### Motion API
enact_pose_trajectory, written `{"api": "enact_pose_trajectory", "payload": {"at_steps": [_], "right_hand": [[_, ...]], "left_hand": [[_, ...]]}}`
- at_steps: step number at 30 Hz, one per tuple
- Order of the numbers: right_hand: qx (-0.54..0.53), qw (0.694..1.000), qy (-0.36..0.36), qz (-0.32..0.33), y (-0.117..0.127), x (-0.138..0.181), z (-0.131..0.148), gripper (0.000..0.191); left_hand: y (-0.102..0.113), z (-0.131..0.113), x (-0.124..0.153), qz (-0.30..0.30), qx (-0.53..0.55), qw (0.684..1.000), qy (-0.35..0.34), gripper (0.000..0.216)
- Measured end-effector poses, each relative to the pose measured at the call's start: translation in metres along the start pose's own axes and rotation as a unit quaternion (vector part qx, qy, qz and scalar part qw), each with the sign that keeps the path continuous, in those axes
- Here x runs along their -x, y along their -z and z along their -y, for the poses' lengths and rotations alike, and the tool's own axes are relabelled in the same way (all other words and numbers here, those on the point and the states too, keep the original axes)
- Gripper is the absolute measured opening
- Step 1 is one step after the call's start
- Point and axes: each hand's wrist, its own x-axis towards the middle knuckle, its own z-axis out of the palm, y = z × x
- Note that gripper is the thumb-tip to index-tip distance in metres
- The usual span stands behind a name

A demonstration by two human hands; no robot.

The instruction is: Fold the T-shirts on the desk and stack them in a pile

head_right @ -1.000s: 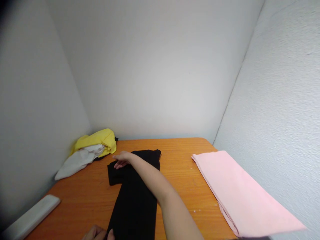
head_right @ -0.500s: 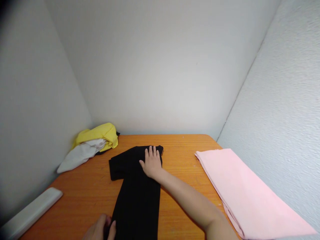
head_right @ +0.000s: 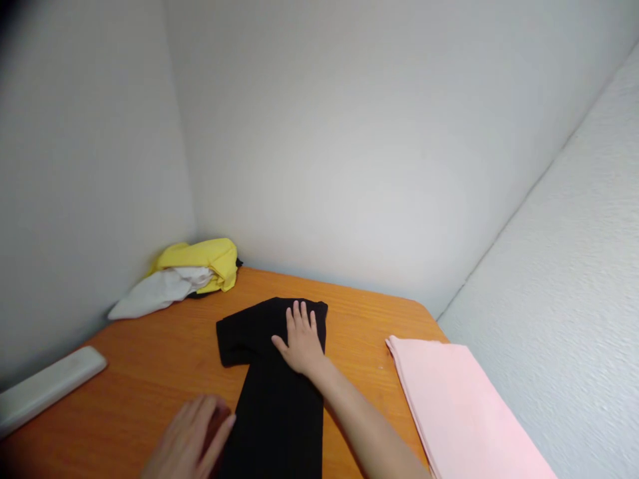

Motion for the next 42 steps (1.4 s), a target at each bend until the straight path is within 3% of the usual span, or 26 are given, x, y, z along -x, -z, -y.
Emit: {"api": "enact_pose_trajectory", "payload": {"at_steps": [3,7,13,17,20,24,26,31,37,42], "right_hand": [[-0.041,0.999,0.017,0.012,-0.008,0.010,0.029,0.078],[-0.057,0.998,0.012,0.012,-0.020,0.020,0.050,0.077],[-0.083,0.996,0.038,0.010,-0.015,0.018,0.050,0.079],[-0.104,0.994,0.024,0.008,0.003,0.033,0.059,0.081],[-0.116,0.992,0.028,0.027,0.014,0.069,0.079,0.088],[-0.141,0.982,0.082,0.091,0.017,0.116,0.102,0.100],[-0.151,0.977,0.082,0.122,0.013,0.124,0.107,0.103],[-0.147,0.975,0.052,0.158,-0.009,0.116,0.103,0.050],[-0.133,0.980,0.069,0.134,-0.027,0.120,0.102,0.049],[-0.171,0.971,0.104,0.128,0.005,0.116,0.088,0.060]], "left_hand": [[0.011,0.005,-0.045,-0.053,-0.003,0.998,-0.017,0.034],[0.011,0.006,-0.089,-0.024,-0.048,0.997,-0.053,0.041],[0.016,0.006,-0.094,0.056,-0.131,0.989,-0.036,0.022],[0.022,0.000,-0.123,0.050,-0.102,0.991,-0.072,0.024],[0.010,-0.011,-0.163,0.049,-0.082,0.984,-0.153,0.039],[-0.024,-0.018,-0.200,0.096,-0.082,0.969,-0.214,0.041],[-0.040,-0.013,-0.205,0.106,-0.088,0.966,-0.217,0.044],[-0.065,0.013,-0.202,0.088,-0.082,0.975,-0.185,0.053],[-0.070,0.017,-0.202,0.092,-0.046,0.978,-0.179,0.053],[-0.049,0.015,-0.205,0.103,-0.040,0.980,-0.166,0.057]]}}
